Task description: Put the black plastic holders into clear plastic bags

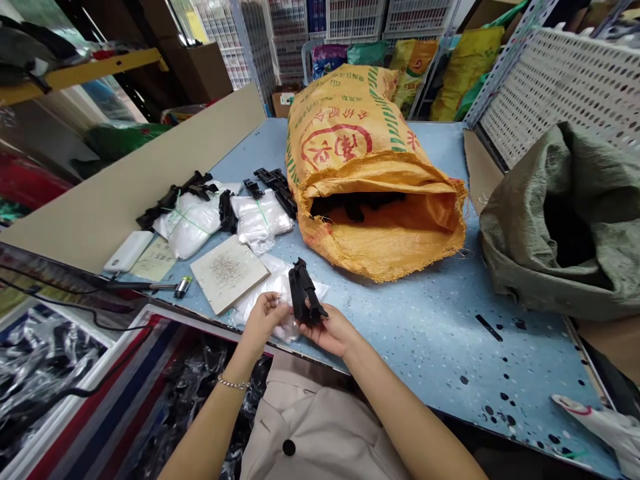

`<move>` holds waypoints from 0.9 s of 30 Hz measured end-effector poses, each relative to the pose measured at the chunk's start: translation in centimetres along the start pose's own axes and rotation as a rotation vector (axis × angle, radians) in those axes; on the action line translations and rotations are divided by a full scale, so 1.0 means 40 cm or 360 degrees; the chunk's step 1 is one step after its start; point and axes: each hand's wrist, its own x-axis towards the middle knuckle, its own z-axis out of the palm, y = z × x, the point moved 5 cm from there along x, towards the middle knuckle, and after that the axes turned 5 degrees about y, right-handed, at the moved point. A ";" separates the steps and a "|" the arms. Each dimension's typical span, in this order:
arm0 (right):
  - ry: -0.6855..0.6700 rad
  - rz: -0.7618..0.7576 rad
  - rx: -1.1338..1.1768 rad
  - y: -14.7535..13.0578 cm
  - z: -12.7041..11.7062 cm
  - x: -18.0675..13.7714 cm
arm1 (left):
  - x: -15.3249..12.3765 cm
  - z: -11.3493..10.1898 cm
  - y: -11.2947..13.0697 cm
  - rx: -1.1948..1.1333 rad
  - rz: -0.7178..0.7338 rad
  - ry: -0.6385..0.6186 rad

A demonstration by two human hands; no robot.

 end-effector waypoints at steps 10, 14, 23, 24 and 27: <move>0.0014 -0.0065 -0.0222 -0.019 -0.036 -0.064 | 0.007 -0.089 0.031 0.0062 0.0024 0.0133; -0.0091 -0.0087 -0.0275 -0.010 0.010 -0.066 | 0.001 -0.058 0.051 0.0337 0.0152 0.0157; 0.0054 -0.0110 -0.0182 -0.006 0.024 -0.011 | 0.015 -0.015 0.071 0.0588 0.0404 -0.0014; 0.0070 -0.0131 -0.0173 -0.015 0.020 -0.007 | 0.017 -0.023 0.071 0.0490 0.0365 -0.0065; 0.0117 -0.0186 -0.0140 -0.048 0.003 0.001 | 0.015 -0.063 0.089 0.0213 0.0326 -0.0094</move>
